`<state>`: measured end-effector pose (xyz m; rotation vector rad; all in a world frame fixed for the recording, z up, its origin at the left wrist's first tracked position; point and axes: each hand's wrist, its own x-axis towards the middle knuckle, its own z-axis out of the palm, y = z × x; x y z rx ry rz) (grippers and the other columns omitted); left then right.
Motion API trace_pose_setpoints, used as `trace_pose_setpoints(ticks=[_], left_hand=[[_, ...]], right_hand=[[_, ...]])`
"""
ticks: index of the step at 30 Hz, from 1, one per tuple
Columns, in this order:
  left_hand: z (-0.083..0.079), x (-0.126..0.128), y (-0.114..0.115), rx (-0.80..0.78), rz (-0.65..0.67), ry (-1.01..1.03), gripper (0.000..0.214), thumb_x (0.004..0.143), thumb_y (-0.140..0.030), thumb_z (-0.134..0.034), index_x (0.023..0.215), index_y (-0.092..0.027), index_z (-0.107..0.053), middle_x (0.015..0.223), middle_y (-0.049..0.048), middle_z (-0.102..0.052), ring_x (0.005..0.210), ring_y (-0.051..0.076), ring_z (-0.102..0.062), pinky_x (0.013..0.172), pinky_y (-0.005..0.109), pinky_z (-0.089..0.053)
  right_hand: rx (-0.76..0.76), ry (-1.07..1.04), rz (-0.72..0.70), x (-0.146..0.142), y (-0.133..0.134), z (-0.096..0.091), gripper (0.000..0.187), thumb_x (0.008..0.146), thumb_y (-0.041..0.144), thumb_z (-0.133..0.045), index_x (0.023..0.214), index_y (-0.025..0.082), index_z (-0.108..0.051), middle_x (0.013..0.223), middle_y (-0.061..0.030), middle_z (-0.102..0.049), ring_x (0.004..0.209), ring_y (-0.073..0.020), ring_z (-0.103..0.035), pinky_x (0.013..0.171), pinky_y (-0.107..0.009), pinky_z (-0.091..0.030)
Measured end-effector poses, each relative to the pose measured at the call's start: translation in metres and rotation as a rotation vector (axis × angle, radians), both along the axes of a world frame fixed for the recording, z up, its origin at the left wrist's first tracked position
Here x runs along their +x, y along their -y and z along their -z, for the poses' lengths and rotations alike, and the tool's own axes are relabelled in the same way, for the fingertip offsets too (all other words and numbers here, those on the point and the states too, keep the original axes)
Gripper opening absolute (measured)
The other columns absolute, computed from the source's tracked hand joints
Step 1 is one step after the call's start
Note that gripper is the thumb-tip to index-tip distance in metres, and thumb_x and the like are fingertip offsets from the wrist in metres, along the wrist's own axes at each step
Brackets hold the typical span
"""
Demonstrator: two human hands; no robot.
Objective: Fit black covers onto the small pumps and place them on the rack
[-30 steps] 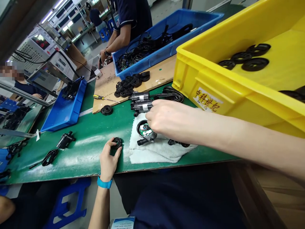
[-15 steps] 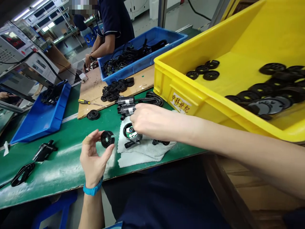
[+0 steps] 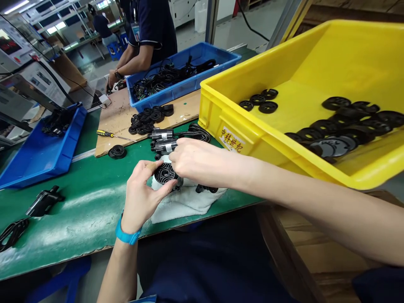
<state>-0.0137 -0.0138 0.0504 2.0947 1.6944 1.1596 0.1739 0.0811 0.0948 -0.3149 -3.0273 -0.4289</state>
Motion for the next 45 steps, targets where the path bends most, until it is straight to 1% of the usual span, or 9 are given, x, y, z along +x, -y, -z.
trace_pose_setpoints(ticks=[3,8,10,14,20,27,32,38,45], left_hand=[[0.002,0.000,-0.003,0.012,-0.019,0.049,0.043,0.082,-0.036,-0.082,0.120,-0.022,-0.068,0.103,0.0072,-0.065,0.101,0.025,-0.063,0.090,0.040,-0.054],[0.020,0.000,-0.006,-0.013,-0.027,0.377,0.050,0.083,-0.044,-0.081,0.126,-0.024,-0.067,0.110,0.0066,-0.063,0.104,0.022,-0.063,0.092,0.034,-0.054],[0.024,0.002,-0.005,-0.005,-0.030,0.422,0.049,0.082,-0.043,-0.081,0.125,-0.023,-0.067,0.111,0.0066,-0.063,0.106,0.021,-0.063,0.095,0.034,-0.053],[0.019,0.005,-0.002,0.029,-0.057,0.306,0.043,0.079,-0.037,-0.083,0.118,-0.023,-0.070,0.106,0.0056,-0.064,0.103,0.022,-0.063,0.093,0.036,-0.053],[0.008,0.008,-0.003,0.013,-0.049,0.211,0.042,0.077,-0.028,-0.085,0.117,-0.023,-0.070,0.104,0.0044,-0.065,0.101,0.021,-0.064,0.091,0.035,-0.054],[0.000,0.010,-0.004,-0.058,-0.099,0.154,0.039,0.074,-0.025,-0.084,0.110,-0.021,-0.070,0.099,0.0040,-0.065,0.094,0.021,-0.065,0.083,0.035,-0.055],[-0.008,0.011,-0.005,-0.080,-0.101,0.090,0.035,0.073,-0.024,-0.083,0.107,-0.021,-0.072,0.099,0.0038,-0.066,0.097,0.021,-0.066,0.080,0.034,-0.058],[-0.018,0.007,-0.007,-0.188,-0.067,0.121,0.034,0.071,-0.022,-0.082,0.104,-0.019,-0.072,0.100,0.0033,-0.066,0.096,0.019,-0.066,0.078,0.030,-0.059],[-0.025,0.001,-0.012,-0.246,-0.066,0.127,0.037,0.068,-0.024,-0.084,0.103,-0.019,-0.074,0.098,0.0035,-0.066,0.095,0.020,-0.067,0.076,0.030,-0.059]], right_hand=[[-0.015,-0.023,-0.014,0.001,-0.001,0.000,0.025,0.092,0.003,-0.053,0.074,0.014,-0.065,0.072,-0.0041,-0.061,0.068,-0.0187,-0.051,0.072,-0.034,-0.024],[-0.017,-0.003,-0.011,0.000,-0.001,-0.003,0.024,0.090,0.001,-0.055,0.072,0.015,-0.064,0.072,-0.0042,-0.061,0.067,-0.0190,-0.052,0.072,-0.034,-0.024],[-0.016,0.008,-0.005,0.000,0.000,-0.004,0.023,0.090,0.002,-0.056,0.072,0.015,-0.065,0.072,-0.0042,-0.061,0.068,-0.0192,-0.053,0.072,-0.035,-0.024],[-0.033,-0.016,0.002,0.001,0.000,-0.002,0.022,0.090,0.001,-0.056,0.077,0.014,-0.067,0.073,-0.0039,-0.061,0.070,-0.0190,-0.053,0.074,-0.034,-0.027],[-0.061,-0.052,0.031,0.003,-0.001,0.000,0.023,0.092,0.000,-0.053,0.079,0.012,-0.068,0.075,-0.0045,-0.062,0.068,-0.0185,-0.053,0.074,-0.034,-0.028],[-0.045,0.025,0.058,-0.002,0.001,-0.008,0.023,0.091,-0.002,-0.054,0.079,0.012,-0.068,0.076,-0.0056,-0.064,0.070,-0.0191,-0.055,0.074,-0.034,-0.028],[-0.011,0.000,0.039,-0.002,0.000,-0.005,0.020,0.088,-0.001,-0.058,0.076,0.013,-0.066,0.075,-0.0050,-0.064,0.073,-0.0199,-0.057,0.075,-0.034,-0.029],[-0.014,-0.004,0.040,-0.002,0.002,-0.001,0.018,0.088,0.000,-0.059,0.079,0.013,-0.068,0.077,-0.0057,-0.065,0.078,-0.0214,-0.060,0.077,-0.035,-0.031],[-0.019,0.027,0.043,-0.005,0.003,-0.006,0.017,0.087,0.000,-0.062,0.077,0.013,-0.067,0.076,-0.0057,-0.065,0.077,-0.0209,-0.060,0.076,-0.034,-0.030]])
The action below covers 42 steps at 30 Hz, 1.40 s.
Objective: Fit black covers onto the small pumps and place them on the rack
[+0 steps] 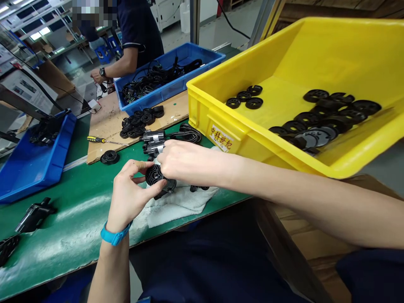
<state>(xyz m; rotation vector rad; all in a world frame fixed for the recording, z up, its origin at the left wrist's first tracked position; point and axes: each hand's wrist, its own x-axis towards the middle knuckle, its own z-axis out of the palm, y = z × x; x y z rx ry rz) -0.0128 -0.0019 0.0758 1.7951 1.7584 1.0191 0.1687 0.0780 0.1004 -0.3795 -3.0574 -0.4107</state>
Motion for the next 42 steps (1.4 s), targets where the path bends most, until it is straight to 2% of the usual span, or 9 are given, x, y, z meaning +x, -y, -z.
trace_pose_setpoints(ticks=[6,11,16,20,23,30,35,42], left_hand=[[-0.001,-0.002,-0.001,-0.025,0.025,0.015,0.036,0.067,-0.022,-0.084,0.101,-0.019,-0.074,0.099,0.0040,-0.067,0.095,0.020,-0.068,0.074,0.029,-0.060],[0.005,0.002,0.000,0.036,-0.009,0.055,0.040,0.069,-0.029,-0.087,0.106,-0.020,-0.075,0.101,0.0044,-0.068,0.097,0.021,-0.067,0.084,0.035,-0.059],[0.012,0.005,0.003,0.098,-0.032,0.023,0.042,0.070,-0.029,-0.088,0.109,-0.019,-0.075,0.098,0.0037,-0.067,0.094,0.020,-0.066,0.084,0.035,-0.057],[0.021,0.006,0.004,0.162,-0.102,0.156,0.044,0.073,-0.035,-0.087,0.113,-0.020,-0.074,0.102,0.0047,-0.067,0.099,0.021,-0.066,0.086,0.034,-0.058],[0.027,0.006,0.005,0.168,-0.091,0.226,0.045,0.074,-0.035,-0.087,0.115,-0.020,-0.073,0.105,0.0052,-0.067,0.101,0.021,-0.067,0.090,0.035,-0.057],[0.021,0.006,0.006,0.183,-0.050,-0.020,0.040,0.077,-0.031,-0.084,0.114,-0.020,-0.073,0.097,0.0041,-0.064,0.097,0.021,-0.063,0.086,0.034,-0.053],[0.016,0.005,0.005,0.135,-0.027,-0.035,0.040,0.076,-0.032,-0.085,0.113,-0.020,-0.073,0.098,0.0037,-0.066,0.096,0.021,-0.064,0.087,0.034,-0.053],[0.018,0.006,0.005,0.106,-0.036,-0.028,0.041,0.075,-0.031,-0.084,0.112,-0.020,-0.072,0.098,0.0036,-0.064,0.096,0.021,-0.064,0.086,0.035,-0.055]], right_hand=[[0.002,-0.004,-0.001,0.003,-0.004,0.002,0.017,0.088,0.001,-0.060,0.077,0.014,-0.065,0.077,-0.0053,-0.065,0.074,-0.0203,-0.058,0.075,-0.035,-0.029],[-0.007,-0.018,-0.004,0.005,-0.005,0.005,0.020,0.089,0.001,-0.059,0.075,0.014,-0.063,0.076,-0.0050,-0.064,0.072,-0.0194,-0.056,0.074,-0.034,-0.028],[0.036,-0.018,0.010,0.004,-0.004,0.005,0.020,0.088,-0.001,-0.058,0.076,0.015,-0.063,0.077,-0.0047,-0.063,0.074,-0.0203,-0.057,0.075,-0.034,-0.028],[0.041,-0.013,0.027,0.004,-0.003,0.004,0.019,0.089,0.000,-0.058,0.077,0.015,-0.064,0.076,-0.0048,-0.064,0.074,-0.0203,-0.057,0.074,-0.035,-0.028],[0.023,-0.021,0.025,0.004,-0.004,0.005,0.018,0.089,0.001,-0.059,0.077,0.015,-0.064,0.078,-0.0057,-0.066,0.076,-0.0212,-0.058,0.075,-0.035,-0.028],[-0.002,-0.031,0.035,0.002,-0.003,0.005,0.018,0.089,0.002,-0.061,0.076,0.014,-0.064,0.077,-0.0056,-0.065,0.076,-0.0203,-0.058,0.075,-0.034,-0.030],[-0.034,-0.028,0.044,0.003,-0.003,0.001,0.016,0.089,0.001,-0.059,0.081,0.013,-0.067,0.079,-0.0064,-0.066,0.079,-0.0211,-0.059,0.076,-0.034,-0.031],[-0.076,-0.027,0.056,0.005,-0.001,-0.001,0.017,0.089,-0.001,-0.059,0.083,0.012,-0.068,0.080,-0.0068,-0.066,0.080,-0.0210,-0.060,0.077,-0.034,-0.032]])
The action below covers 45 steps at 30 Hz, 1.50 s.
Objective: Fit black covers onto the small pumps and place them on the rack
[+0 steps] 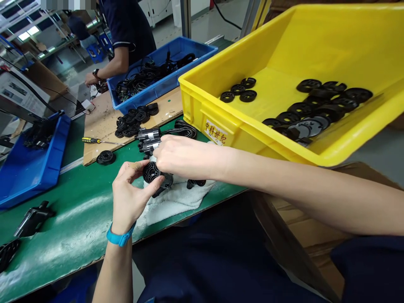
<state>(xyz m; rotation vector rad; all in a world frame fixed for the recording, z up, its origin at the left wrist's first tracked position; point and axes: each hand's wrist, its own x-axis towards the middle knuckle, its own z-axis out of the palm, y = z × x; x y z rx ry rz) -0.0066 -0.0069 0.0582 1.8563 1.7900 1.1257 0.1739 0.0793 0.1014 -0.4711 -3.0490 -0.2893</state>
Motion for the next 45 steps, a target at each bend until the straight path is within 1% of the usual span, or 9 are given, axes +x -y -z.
trace_pose_setpoints(ticks=[9,14,17,21,24,26,28,34,45], left_hand=[[-0.003,-0.003,0.001,-0.040,-0.015,-0.055,0.036,0.076,-0.030,-0.082,0.108,-0.021,-0.071,0.098,0.0036,-0.061,0.097,0.021,-0.064,0.077,0.032,-0.057],[-0.005,-0.006,0.000,-0.089,0.014,0.048,0.040,0.070,-0.040,-0.089,0.098,-0.020,-0.068,0.108,0.0052,-0.062,0.104,0.022,-0.065,0.073,0.028,-0.058],[-0.001,-0.005,0.000,-0.114,0.020,0.126,0.042,0.071,-0.041,-0.089,0.099,-0.020,-0.067,0.108,0.0053,-0.067,0.104,0.022,-0.067,0.075,0.029,-0.058],[0.019,0.003,0.002,-0.066,-0.006,0.221,0.046,0.073,-0.040,-0.088,0.109,-0.020,-0.067,0.113,0.0062,-0.072,0.108,0.024,-0.068,0.091,0.036,-0.056],[0.044,0.014,0.002,0.063,0.015,0.429,0.047,0.079,-0.038,-0.084,0.118,-0.022,-0.063,0.124,0.0079,-0.070,0.119,0.025,-0.065,0.106,0.040,-0.050],[0.059,0.021,0.002,0.144,0.064,0.581,0.043,0.087,-0.037,-0.077,0.123,-0.022,-0.058,0.130,0.0088,-0.067,0.125,0.024,-0.063,0.110,0.040,-0.048],[0.067,0.026,0.002,0.162,0.085,0.624,0.037,0.094,-0.038,-0.067,0.125,-0.023,-0.055,0.131,0.0088,-0.065,0.123,0.023,-0.063,0.109,0.040,-0.049],[0.065,0.020,0.004,0.055,0.127,0.494,0.034,0.101,-0.037,-0.054,0.133,-0.025,-0.053,0.134,0.0086,-0.061,0.126,0.023,-0.059,0.111,0.040,-0.046],[0.064,0.019,0.001,0.118,0.145,0.235,0.041,0.098,-0.035,-0.059,0.137,-0.025,-0.052,0.141,0.0109,-0.062,0.133,0.027,-0.057,0.116,0.051,-0.042]], right_hand=[[-0.002,-0.013,-0.025,-0.006,0.001,0.001,0.020,0.090,0.000,-0.058,0.077,0.013,-0.064,0.080,-0.0061,-0.065,0.078,-0.0199,-0.059,0.078,-0.034,-0.031],[-0.025,-0.018,-0.036,-0.006,-0.001,0.001,0.017,0.090,0.002,-0.060,0.078,0.013,-0.066,0.079,-0.0058,-0.065,0.077,-0.0199,-0.058,0.078,-0.034,-0.031],[-0.018,-0.029,-0.040,-0.003,-0.001,0.001,0.019,0.089,-0.001,-0.058,0.079,0.013,-0.066,0.079,-0.0060,-0.065,0.075,-0.0200,-0.057,0.077,-0.034,-0.030],[-0.023,-0.045,-0.042,0.001,-0.003,0.003,0.023,0.090,-0.001,-0.054,0.077,0.013,-0.066,0.076,-0.0054,-0.062,0.069,-0.0189,-0.053,0.075,-0.034,-0.030],[-0.012,-0.093,-0.050,0.005,-0.005,0.007,0.024,0.090,-0.001,-0.052,0.077,0.013,-0.067,0.072,-0.0042,-0.059,0.066,-0.0188,-0.051,0.073,-0.034,-0.030],[0.014,-0.111,-0.066,0.005,-0.005,0.010,0.027,0.090,-0.002,-0.049,0.078,0.013,-0.068,0.070,-0.0036,-0.057,0.065,-0.0191,-0.050,0.071,-0.034,-0.030],[0.031,-0.114,-0.088,0.005,-0.005,0.011,0.030,0.092,-0.001,-0.045,0.079,0.014,-0.068,0.069,-0.0036,-0.057,0.064,-0.0194,-0.049,0.070,-0.034,-0.031],[0.072,-0.147,-0.118,0.002,-0.005,0.013,0.033,0.094,0.001,-0.042,0.081,0.014,-0.068,0.069,-0.0038,-0.058,0.063,-0.0196,-0.048,0.071,-0.033,-0.034],[0.021,-0.059,-0.046,0.006,-0.001,0.005,0.027,0.091,-0.001,-0.051,0.077,0.013,-0.068,0.069,-0.0030,-0.058,0.063,-0.0183,-0.047,0.069,-0.032,-0.029]])
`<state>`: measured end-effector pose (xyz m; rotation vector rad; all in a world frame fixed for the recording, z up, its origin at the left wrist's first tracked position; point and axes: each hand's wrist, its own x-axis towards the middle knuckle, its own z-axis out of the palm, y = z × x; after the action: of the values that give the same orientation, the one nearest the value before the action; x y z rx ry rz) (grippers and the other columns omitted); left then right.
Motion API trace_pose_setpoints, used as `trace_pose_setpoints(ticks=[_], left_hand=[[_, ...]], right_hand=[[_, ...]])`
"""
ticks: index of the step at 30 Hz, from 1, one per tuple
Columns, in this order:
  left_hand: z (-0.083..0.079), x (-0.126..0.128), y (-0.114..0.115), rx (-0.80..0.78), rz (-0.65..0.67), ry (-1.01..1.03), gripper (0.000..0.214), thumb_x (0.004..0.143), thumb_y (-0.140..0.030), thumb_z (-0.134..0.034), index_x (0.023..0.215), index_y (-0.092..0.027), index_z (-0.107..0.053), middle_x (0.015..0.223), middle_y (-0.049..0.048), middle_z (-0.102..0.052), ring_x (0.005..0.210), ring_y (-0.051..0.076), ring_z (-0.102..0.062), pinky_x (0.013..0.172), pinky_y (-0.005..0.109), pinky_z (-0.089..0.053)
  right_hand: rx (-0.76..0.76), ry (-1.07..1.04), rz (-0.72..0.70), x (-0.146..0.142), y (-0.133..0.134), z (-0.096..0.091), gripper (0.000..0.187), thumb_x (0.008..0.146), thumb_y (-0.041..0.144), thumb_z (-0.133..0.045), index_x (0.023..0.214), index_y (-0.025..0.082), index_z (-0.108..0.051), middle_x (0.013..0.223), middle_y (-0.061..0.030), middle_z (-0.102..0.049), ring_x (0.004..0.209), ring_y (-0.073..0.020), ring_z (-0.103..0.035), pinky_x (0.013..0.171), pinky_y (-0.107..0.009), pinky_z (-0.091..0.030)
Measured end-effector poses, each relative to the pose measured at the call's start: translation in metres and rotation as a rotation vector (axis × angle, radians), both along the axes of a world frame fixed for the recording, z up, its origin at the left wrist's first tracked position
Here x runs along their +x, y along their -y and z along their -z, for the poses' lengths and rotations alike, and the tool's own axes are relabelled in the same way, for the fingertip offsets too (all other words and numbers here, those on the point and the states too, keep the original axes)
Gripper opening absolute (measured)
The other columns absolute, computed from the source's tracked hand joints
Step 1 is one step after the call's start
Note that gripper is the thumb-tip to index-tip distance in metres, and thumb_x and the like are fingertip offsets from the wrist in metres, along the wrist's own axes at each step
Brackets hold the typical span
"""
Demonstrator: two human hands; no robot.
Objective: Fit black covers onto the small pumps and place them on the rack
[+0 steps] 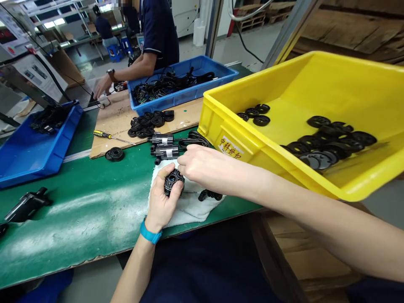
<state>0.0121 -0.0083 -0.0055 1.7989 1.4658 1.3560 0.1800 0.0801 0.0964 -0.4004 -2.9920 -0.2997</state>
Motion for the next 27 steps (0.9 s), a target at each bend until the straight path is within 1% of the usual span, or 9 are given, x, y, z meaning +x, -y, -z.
trace_pose_setpoints(ticks=[8,11,14,15,17,19,21,23,27], left_hand=[[0.000,-0.003,0.000,-0.016,-0.029,-0.109,0.044,0.100,-0.042,-0.055,0.140,-0.024,-0.052,0.143,0.0119,-0.062,0.134,0.028,-0.058,0.121,0.055,-0.035],[-0.003,-0.007,-0.001,-0.058,0.020,-0.095,0.044,0.104,-0.044,-0.044,0.143,-0.026,-0.052,0.146,0.0101,-0.060,0.137,0.025,-0.055,0.121,0.050,-0.037],[-0.007,-0.011,-0.005,-0.117,0.093,0.105,0.045,0.107,-0.043,-0.032,0.139,-0.024,-0.058,0.144,0.0085,-0.062,0.138,0.022,-0.054,0.119,0.043,-0.040],[-0.008,-0.013,-0.007,-0.137,0.127,0.194,0.045,0.107,-0.043,-0.033,0.135,-0.023,-0.062,0.142,0.0085,-0.063,0.137,0.022,-0.055,0.119,0.042,-0.040],[-0.009,-0.015,-0.011,-0.183,0.197,0.363,0.041,0.105,-0.044,-0.043,0.127,-0.021,-0.068,0.138,0.0084,-0.067,0.135,0.023,-0.058,0.119,0.041,-0.040],[-0.008,-0.017,-0.013,-0.239,0.240,0.522,0.038,0.101,-0.044,-0.053,0.127,-0.022,-0.070,0.139,0.0073,-0.067,0.135,0.025,-0.057,0.118,0.040,-0.040],[-0.007,-0.016,-0.012,-0.295,0.241,0.666,0.042,0.097,-0.041,-0.061,0.136,-0.026,-0.065,0.144,0.0050,-0.064,0.138,0.026,-0.054,0.117,0.038,-0.040],[-0.007,-0.015,-0.011,-0.332,0.225,0.761,0.046,0.094,-0.039,-0.067,0.139,-0.029,-0.064,0.145,0.0038,-0.063,0.137,0.027,-0.054,0.116,0.038,-0.040],[-0.008,-0.010,-0.009,-0.344,0.172,0.829,0.038,0.088,-0.038,-0.074,0.124,-0.024,-0.075,0.131,0.0067,-0.072,0.127,0.029,-0.062,0.112,0.040,-0.044]], right_hand=[[-0.018,0.036,0.055,-0.005,0.005,-0.006,0.024,0.089,-0.001,-0.055,0.075,0.012,-0.068,0.072,-0.0044,-0.061,0.066,-0.0185,-0.050,0.072,-0.033,-0.030],[-0.014,0.047,0.071,-0.006,0.004,-0.007,0.024,0.089,-0.002,-0.055,0.075,0.012,-0.069,0.071,-0.0047,-0.062,0.066,-0.0188,-0.051,0.071,-0.033,-0.030],[0.000,0.045,0.074,-0.006,0.003,-0.004,0.025,0.088,-0.004,-0.054,0.075,0.012,-0.069,0.071,-0.0051,-0.063,0.065,-0.0185,-0.052,0.070,-0.033,-0.030],[0.004,0.035,0.068,-0.006,0.003,-0.003,0.025,0.088,-0.004,-0.054,0.075,0.012,-0.069,0.072,-0.0052,-0.063,0.065,-0.0184,-0.052,0.070,-0.033,-0.030],[0.009,0.010,0.055,-0.005,0.003,-0.001,0.025,0.088,-0.004,-0.054,0.075,0.012,-0.069,0.072,-0.0055,-0.064,0.065,-0.0184,-0.052,0.071,-0.033,-0.031],[0.004,-0.009,0.041,-0.005,0.004,0.001,0.025,0.088,-0.004,-0.054,0.076,0.012,-0.069,0.073,-0.0055,-0.064,0.066,-0.0186,-0.053,0.072,-0.034,-0.031],[-0.014,-0.012,0.033,-0.004,0.005,0.000,0.023,0.088,-0.003,-0.055,0.078,0.012,-0.069,0.073,-0.0050,-0.064,0.065,-0.0189,-0.054,0.071,-0.034,-0.032],[-0.027,-0.013,0.028,-0.004,0.005,-0.001,0.021,0.087,-0.003,-0.057,0.079,0.013,-0.070,0.073,-0.0047,-0.065,0.065,-0.0189,-0.054,0.071,-0.034,-0.032],[-0.025,-0.015,0.017,-0.003,0.006,-0.002,0.024,0.085,-0.004,-0.058,0.075,0.014,-0.070,0.074,-0.0049,-0.066,0.066,-0.0190,-0.056,0.072,-0.034,-0.034]])
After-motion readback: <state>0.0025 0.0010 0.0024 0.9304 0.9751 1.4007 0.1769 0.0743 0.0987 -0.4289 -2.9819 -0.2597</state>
